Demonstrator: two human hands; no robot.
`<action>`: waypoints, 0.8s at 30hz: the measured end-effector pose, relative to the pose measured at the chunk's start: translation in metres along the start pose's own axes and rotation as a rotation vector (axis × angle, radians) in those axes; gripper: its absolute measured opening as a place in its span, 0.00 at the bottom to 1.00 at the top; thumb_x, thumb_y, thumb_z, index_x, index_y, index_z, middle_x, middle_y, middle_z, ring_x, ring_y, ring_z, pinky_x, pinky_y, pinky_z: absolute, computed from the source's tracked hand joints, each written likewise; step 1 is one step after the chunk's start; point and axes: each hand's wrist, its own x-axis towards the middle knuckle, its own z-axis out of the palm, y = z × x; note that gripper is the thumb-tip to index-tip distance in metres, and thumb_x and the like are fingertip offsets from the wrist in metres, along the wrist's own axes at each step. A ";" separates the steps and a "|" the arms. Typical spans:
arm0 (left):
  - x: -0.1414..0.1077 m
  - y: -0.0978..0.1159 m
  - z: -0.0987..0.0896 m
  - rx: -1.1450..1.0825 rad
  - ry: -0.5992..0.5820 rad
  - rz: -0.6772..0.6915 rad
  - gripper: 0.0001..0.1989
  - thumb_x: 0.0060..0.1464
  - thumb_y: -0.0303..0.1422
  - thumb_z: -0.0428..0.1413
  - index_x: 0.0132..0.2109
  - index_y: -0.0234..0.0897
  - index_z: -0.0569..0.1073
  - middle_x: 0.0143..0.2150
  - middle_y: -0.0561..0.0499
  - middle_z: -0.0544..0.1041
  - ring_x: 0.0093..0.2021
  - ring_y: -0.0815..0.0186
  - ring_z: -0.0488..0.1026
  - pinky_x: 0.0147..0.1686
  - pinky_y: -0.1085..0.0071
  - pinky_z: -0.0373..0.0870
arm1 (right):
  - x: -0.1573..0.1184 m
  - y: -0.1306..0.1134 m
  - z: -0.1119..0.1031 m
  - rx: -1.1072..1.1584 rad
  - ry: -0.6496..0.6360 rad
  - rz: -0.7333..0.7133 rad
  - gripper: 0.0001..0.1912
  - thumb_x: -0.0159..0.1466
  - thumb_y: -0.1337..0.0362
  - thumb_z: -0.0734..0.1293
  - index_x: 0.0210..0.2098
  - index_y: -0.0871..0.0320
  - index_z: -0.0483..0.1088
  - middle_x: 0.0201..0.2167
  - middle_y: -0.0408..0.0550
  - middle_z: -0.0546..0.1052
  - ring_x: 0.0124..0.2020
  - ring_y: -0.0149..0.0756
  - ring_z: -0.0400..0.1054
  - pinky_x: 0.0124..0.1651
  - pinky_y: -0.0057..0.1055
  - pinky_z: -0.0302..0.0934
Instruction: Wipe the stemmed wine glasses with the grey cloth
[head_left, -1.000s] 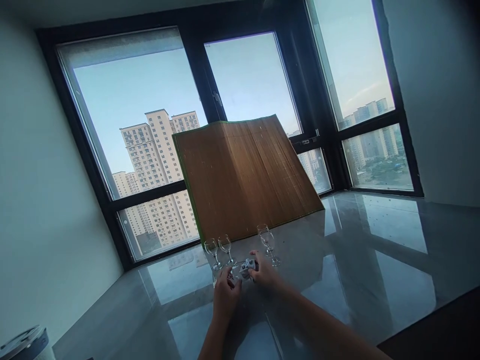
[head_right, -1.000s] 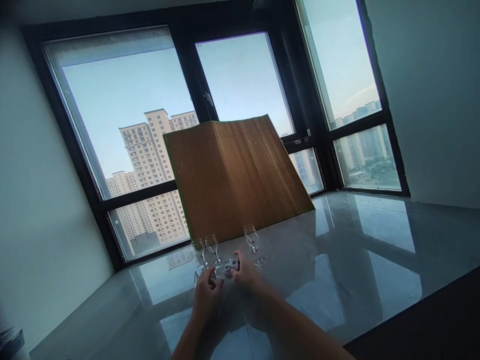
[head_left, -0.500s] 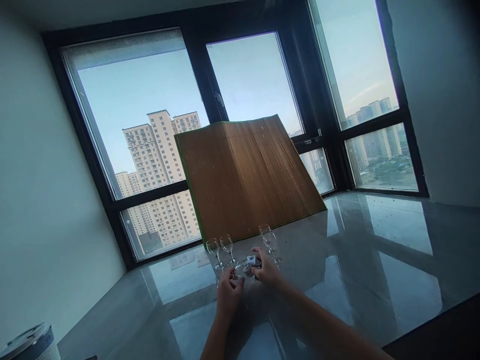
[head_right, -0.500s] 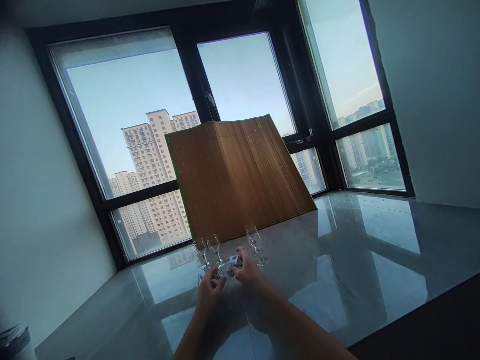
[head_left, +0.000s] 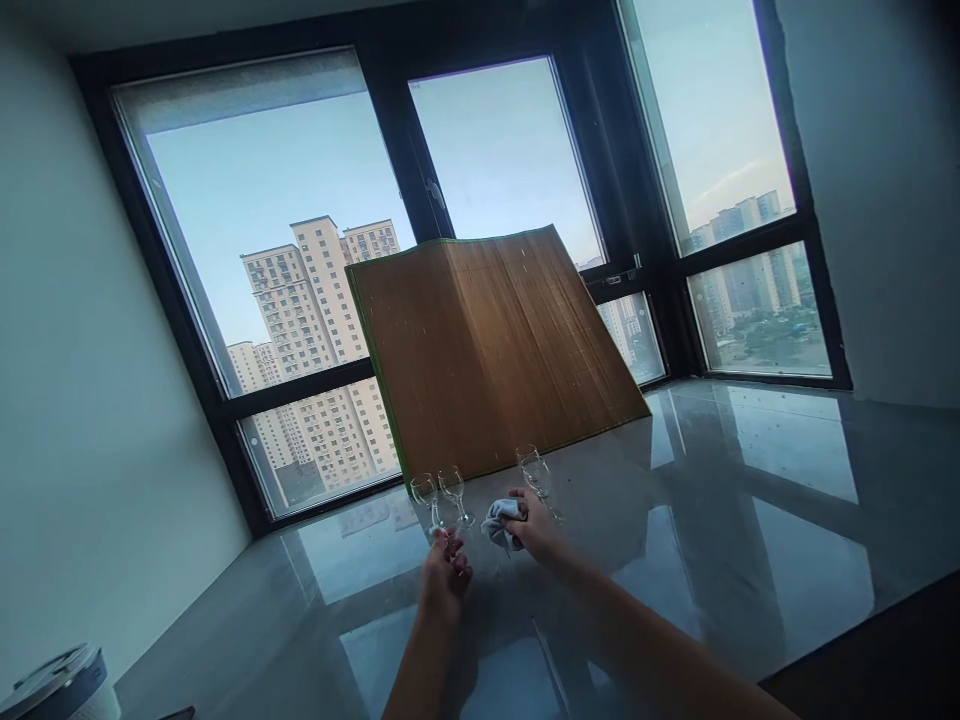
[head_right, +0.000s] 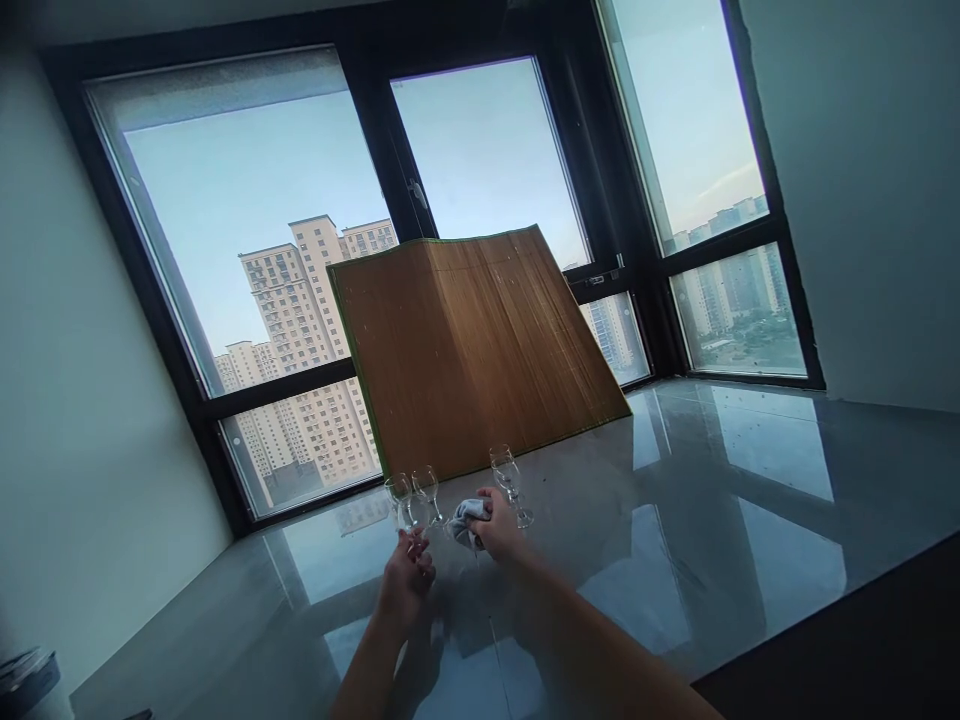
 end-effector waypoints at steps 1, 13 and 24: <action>-0.002 0.003 0.000 -0.085 -0.006 -0.033 0.16 0.60 0.47 0.57 0.43 0.38 0.71 0.33 0.53 0.73 0.17 0.79 0.60 0.18 0.79 0.64 | 0.001 0.003 0.002 -0.020 -0.010 -0.017 0.31 0.50 0.58 0.72 0.51 0.55 0.61 0.43 0.53 0.76 0.43 0.46 0.74 0.35 0.34 0.67; -0.007 -0.003 0.000 0.006 -0.133 -0.066 0.15 0.62 0.43 0.55 0.50 0.40 0.70 0.53 0.48 0.77 0.24 0.77 0.71 0.26 0.76 0.72 | -0.003 0.016 0.007 -0.073 -0.211 -0.031 0.34 0.50 0.65 0.70 0.55 0.57 0.59 0.42 0.50 0.77 0.38 0.41 0.74 0.33 0.30 0.64; 0.008 -0.016 0.002 0.254 0.033 0.039 0.34 0.42 0.56 0.63 0.49 0.40 0.67 0.26 0.61 0.69 0.16 0.76 0.63 0.16 0.79 0.55 | -0.006 0.024 0.003 -0.674 -0.248 -0.346 0.18 0.51 0.72 0.66 0.41 0.57 0.75 0.39 0.48 0.81 0.39 0.40 0.73 0.39 0.29 0.59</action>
